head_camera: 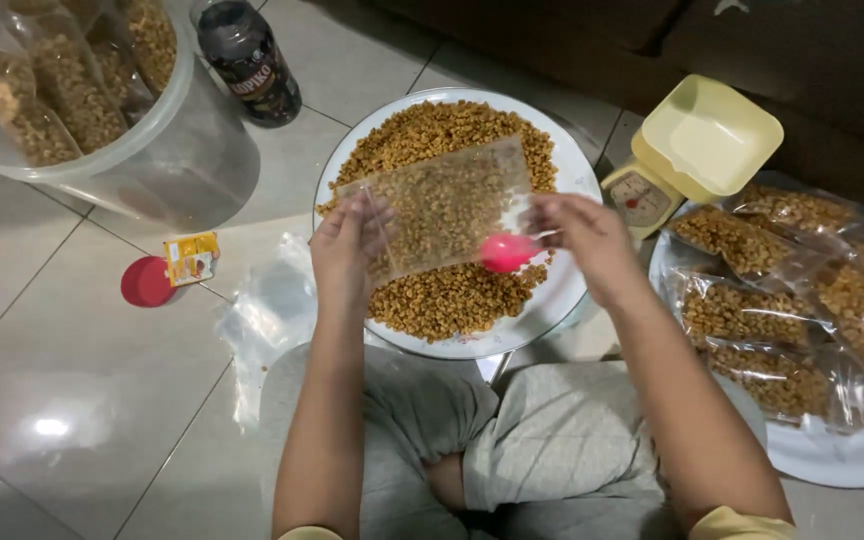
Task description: The person scoops a brown granular snack from a large plate into small clear plastic bags using a pink scoop. They then seal each bag and place it on a tray. The process is repeated continuously throughout the video.
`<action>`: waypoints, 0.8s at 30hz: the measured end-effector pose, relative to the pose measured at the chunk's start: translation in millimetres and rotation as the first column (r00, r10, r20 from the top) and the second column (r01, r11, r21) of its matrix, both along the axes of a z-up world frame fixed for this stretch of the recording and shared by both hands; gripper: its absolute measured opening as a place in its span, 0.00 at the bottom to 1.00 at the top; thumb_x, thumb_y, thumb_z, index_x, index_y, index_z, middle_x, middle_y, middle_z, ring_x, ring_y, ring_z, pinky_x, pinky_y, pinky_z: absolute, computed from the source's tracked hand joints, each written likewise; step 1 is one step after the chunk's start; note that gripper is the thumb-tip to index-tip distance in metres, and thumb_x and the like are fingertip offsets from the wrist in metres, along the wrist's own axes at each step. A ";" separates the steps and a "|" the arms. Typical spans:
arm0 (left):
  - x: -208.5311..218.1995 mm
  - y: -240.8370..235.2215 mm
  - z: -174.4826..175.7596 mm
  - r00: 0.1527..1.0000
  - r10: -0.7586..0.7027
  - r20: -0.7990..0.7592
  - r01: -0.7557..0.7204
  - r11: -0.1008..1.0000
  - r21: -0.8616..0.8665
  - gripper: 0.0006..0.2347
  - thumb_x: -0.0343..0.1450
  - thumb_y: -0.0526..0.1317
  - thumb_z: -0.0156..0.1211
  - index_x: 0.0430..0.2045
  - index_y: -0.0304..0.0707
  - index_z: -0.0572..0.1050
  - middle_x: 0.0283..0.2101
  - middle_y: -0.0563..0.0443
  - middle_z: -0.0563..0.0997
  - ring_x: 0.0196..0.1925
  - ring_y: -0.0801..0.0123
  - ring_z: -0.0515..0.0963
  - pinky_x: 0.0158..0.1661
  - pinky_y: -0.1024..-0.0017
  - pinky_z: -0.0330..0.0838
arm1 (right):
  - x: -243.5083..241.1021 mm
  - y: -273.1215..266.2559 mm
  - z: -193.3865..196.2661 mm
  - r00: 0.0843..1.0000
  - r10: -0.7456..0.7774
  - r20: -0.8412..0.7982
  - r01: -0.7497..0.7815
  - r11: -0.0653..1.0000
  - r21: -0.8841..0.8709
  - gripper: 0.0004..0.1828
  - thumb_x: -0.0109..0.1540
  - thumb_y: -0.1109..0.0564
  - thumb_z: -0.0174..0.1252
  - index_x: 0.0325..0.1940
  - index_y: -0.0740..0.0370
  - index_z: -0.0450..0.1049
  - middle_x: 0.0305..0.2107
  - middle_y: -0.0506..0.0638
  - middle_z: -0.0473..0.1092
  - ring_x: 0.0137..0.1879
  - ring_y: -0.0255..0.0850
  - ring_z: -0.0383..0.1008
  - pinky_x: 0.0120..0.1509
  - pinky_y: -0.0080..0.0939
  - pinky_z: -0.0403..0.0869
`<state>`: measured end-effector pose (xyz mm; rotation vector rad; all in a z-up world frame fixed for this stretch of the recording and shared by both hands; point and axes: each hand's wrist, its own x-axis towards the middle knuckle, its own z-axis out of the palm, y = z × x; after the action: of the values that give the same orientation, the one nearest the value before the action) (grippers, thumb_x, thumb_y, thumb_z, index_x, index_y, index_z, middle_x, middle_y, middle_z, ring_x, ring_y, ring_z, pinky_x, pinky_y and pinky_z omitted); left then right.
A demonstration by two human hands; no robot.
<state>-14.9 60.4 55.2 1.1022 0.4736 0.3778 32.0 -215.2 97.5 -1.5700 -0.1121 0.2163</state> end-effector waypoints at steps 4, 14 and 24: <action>0.7 -6.2 -16.8 0.997 -0.040 0.060 0.046 0.995 -0.087 0.14 0.77 0.34 0.48 0.52 0.19 0.74 0.49 0.26 0.81 0.50 0.44 0.84 0.51 0.47 0.80 | 8.1 -14.8 -7.1 0.919 -0.146 0.367 0.206 0.970 -0.131 0.11 0.70 0.64 0.54 0.55 0.61 0.78 0.41 0.51 0.74 0.46 0.36 0.72 0.50 0.33 0.76; 11.3 -54.0 -42.0 0.994 -0.109 0.005 0.109 0.981 -0.159 0.06 0.73 0.37 0.61 0.39 0.33 0.77 0.41 0.40 0.84 0.37 0.59 0.85 0.31 0.67 0.81 | -30.7 66.2 -32.1 0.826 0.240 0.510 0.010 0.899 -0.439 0.20 0.59 0.54 0.71 0.53 0.61 0.78 0.40 0.53 0.73 0.46 0.47 0.76 0.47 0.44 0.78; 8.6 -85.3 -48.2 0.989 -0.146 0.038 0.151 0.959 -0.241 0.12 0.67 0.39 0.74 0.26 0.41 0.70 0.31 0.57 0.71 0.35 0.77 0.73 0.28 0.82 0.65 | -13.2 67.3 -54.6 0.842 0.254 0.476 0.042 0.849 -0.527 0.26 0.56 0.58 0.72 0.56 0.66 0.74 0.44 0.58 0.72 0.52 0.56 0.77 0.52 0.47 0.80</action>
<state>-6.4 -24.9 7.0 0.8880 0.4044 0.1921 18.9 -147.9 42.9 -2.1437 -0.6307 -0.1264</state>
